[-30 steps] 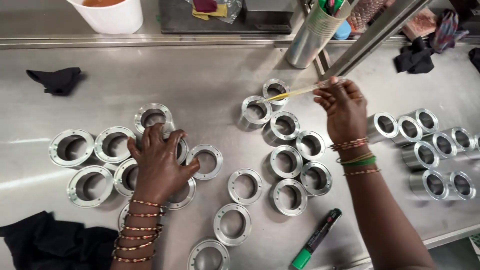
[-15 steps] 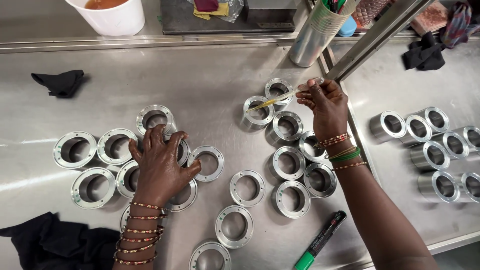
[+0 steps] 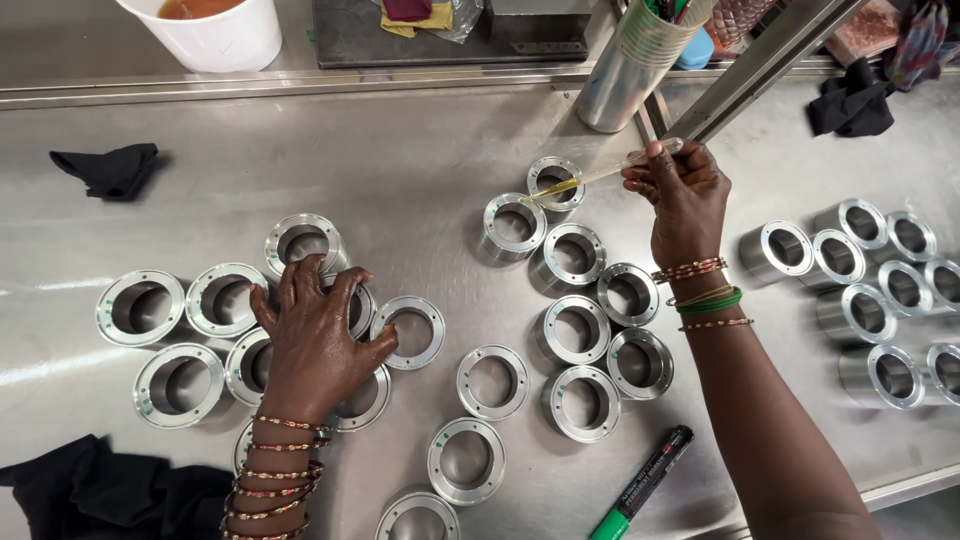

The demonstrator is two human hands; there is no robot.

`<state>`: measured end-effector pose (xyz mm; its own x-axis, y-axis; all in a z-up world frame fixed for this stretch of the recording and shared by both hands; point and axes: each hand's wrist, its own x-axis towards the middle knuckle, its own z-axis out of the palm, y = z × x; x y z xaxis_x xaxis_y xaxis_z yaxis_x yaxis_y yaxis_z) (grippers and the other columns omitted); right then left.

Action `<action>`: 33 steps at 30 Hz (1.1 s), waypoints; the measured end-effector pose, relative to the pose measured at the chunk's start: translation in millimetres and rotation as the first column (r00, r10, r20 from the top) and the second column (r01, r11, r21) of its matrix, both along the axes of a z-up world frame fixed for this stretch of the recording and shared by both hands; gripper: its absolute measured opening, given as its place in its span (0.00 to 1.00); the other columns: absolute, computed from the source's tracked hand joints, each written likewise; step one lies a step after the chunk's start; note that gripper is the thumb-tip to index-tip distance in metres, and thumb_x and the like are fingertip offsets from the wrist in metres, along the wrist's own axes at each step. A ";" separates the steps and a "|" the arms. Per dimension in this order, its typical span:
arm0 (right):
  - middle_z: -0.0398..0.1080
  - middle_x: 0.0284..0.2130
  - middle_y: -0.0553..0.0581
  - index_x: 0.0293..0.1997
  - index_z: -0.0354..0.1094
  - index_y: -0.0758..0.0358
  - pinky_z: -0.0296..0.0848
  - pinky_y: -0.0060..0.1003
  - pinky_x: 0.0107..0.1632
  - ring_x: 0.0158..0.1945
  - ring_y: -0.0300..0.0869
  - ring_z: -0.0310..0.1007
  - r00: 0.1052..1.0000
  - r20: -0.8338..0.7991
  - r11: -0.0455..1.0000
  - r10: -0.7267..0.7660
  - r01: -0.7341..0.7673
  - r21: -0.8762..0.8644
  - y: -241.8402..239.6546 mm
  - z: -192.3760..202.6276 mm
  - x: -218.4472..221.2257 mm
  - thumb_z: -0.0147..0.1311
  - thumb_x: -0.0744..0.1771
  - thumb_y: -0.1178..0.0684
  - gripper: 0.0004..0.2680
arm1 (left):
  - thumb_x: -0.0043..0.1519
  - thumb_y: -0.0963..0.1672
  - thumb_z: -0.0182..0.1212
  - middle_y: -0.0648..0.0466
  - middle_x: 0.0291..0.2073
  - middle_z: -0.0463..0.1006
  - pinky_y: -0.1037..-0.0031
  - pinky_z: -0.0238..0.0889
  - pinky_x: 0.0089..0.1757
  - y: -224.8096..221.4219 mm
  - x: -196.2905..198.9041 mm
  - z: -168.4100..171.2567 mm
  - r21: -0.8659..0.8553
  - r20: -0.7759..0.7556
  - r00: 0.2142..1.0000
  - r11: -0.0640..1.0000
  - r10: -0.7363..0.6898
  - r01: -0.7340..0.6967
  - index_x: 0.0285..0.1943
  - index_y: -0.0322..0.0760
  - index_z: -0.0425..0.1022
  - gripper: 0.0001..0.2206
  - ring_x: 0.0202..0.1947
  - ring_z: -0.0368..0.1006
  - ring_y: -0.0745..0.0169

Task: Inspecting metal rings by marking them with a pen and applying a liquid with a dropper.

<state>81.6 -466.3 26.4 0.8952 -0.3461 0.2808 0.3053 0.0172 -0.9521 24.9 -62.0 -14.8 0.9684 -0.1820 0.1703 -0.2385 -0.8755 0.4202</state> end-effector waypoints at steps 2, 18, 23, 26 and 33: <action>0.77 0.39 0.59 0.46 0.68 0.63 0.82 0.32 0.44 0.40 0.41 0.81 1.000 0.008 1.000 0.006 -0.006 0.003 -4.0 -0.9 0.2 0.59 0.71 0.53 0.06 | 0.42 0.54 0.73 0.41 0.63 0.62 0.25 0.30 0.60 -0.2 -0.2 -0.9 0.003 -0.001 1.000 1.000 -0.001 0.001 0.55 0.47 0.76 0.30 0.71 0.48 0.39; 0.77 0.41 0.61 0.49 0.69 0.66 0.82 0.35 0.45 0.41 0.43 0.81 0.997 -0.052 0.998 0.052 -0.054 -0.044 -3.3 13.5 -44.7 0.59 0.71 0.53 0.07 | 0.43 0.54 0.73 0.41 0.62 0.63 0.25 0.33 0.59 -0.4 -1.0 0.5 -0.002 0.044 0.999 1.000 -0.015 0.015 0.55 0.46 0.76 0.29 0.69 0.51 0.38; 0.77 0.40 0.61 0.48 0.68 0.66 0.82 0.35 0.45 0.41 0.43 0.81 0.999 -0.015 0.999 0.034 -0.034 0.007 -13.6 13.2 -38.9 0.59 0.71 0.54 0.07 | 0.43 0.54 0.72 0.41 0.62 0.63 0.25 0.33 0.59 0.2 -1.7 -0.6 -0.003 0.032 0.999 1.000 -0.014 0.014 0.55 0.46 0.76 0.29 0.70 0.51 0.39; 0.77 0.39 0.60 0.48 0.68 0.66 0.83 0.35 0.46 0.40 0.42 0.81 0.999 0.039 0.998 -0.002 0.000 0.060 -21.2 11.4 -28.2 0.60 0.71 0.54 0.07 | 0.42 0.54 0.72 0.40 0.63 0.62 0.25 0.33 0.59 -0.1 -0.7 -1.5 -0.003 0.049 0.999 1.000 -0.015 0.015 0.55 0.46 0.76 0.29 0.70 0.51 0.38; 0.77 0.38 0.59 0.46 0.68 0.65 0.82 0.33 0.44 0.38 0.40 0.80 0.997 0.081 0.999 -0.015 0.011 0.048 -10.6 4.9 2.8 0.61 0.71 0.54 0.07 | 0.42 0.54 0.73 0.40 0.63 0.62 0.25 0.32 0.59 0.8 -0.5 -3.3 0.000 0.033 0.999 1.000 -0.015 0.015 0.55 0.47 0.76 0.30 0.70 0.50 0.38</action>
